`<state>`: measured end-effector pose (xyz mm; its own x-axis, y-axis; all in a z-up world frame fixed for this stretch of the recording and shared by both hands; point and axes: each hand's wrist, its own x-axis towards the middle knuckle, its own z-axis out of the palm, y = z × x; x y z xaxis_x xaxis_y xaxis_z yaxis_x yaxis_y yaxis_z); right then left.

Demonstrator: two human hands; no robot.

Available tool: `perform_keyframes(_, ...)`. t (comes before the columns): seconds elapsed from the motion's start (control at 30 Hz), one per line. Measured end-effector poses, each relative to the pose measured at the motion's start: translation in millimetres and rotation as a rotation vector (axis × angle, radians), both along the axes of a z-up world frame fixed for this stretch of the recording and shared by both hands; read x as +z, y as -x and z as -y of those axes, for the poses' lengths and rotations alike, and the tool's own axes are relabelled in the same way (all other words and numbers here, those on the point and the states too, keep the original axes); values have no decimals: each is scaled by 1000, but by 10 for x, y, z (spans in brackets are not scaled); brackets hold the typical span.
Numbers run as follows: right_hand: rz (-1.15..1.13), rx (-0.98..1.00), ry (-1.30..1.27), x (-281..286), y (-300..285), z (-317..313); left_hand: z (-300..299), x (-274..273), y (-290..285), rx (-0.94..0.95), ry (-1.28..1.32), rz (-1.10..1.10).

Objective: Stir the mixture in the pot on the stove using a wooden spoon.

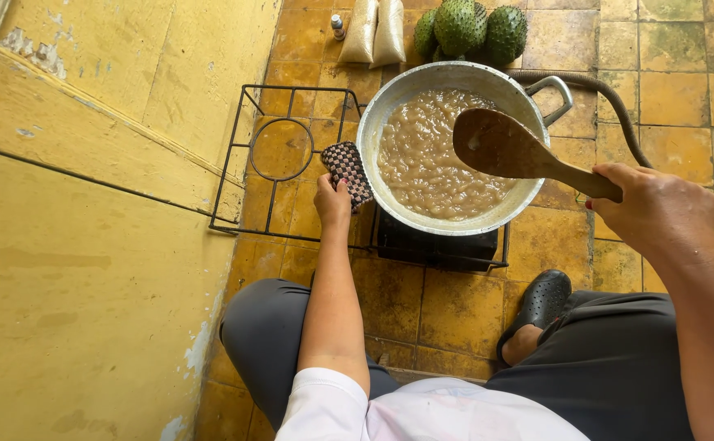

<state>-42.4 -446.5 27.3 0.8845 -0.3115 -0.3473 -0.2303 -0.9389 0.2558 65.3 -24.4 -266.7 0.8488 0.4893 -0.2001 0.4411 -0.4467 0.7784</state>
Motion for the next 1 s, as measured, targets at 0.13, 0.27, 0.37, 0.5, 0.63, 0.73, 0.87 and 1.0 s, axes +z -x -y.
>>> perform_keyframes(0.13, -15, -48, -22, -18, -19, 61, 27, 67, -18, 21, 36, 9)
perform_keyframes(0.27, -7, -46, -23, -4, -21, 65, 83, 327, 42, 45, 111, -57)
perform_keyframes(0.37, -6, -57, -40, 23, -31, 59, 97, 213, 7, 27, 108, -77)
perform_keyframes(0.5, 12, -42, -57, -12, -32, 63, 119, 44, 16, -37, 72, -35)
perform_keyframes(0.63, 19, -44, -56, -120, -98, 72, 165, 146, 6, -9, 83, -8)
perform_keyframes(0.73, 34, -4, -82, -243, -157, 112, 117, 90, 1, -66, 11, -22)
perform_keyframes(0.87, -23, 21, -55, -327, -191, 130, 33, -3, -23, -125, -51, -90)
perform_keyframes(1.0, -46, 37, -44, -306, -148, 88, -21, -189, -50, -157, -217, -26)
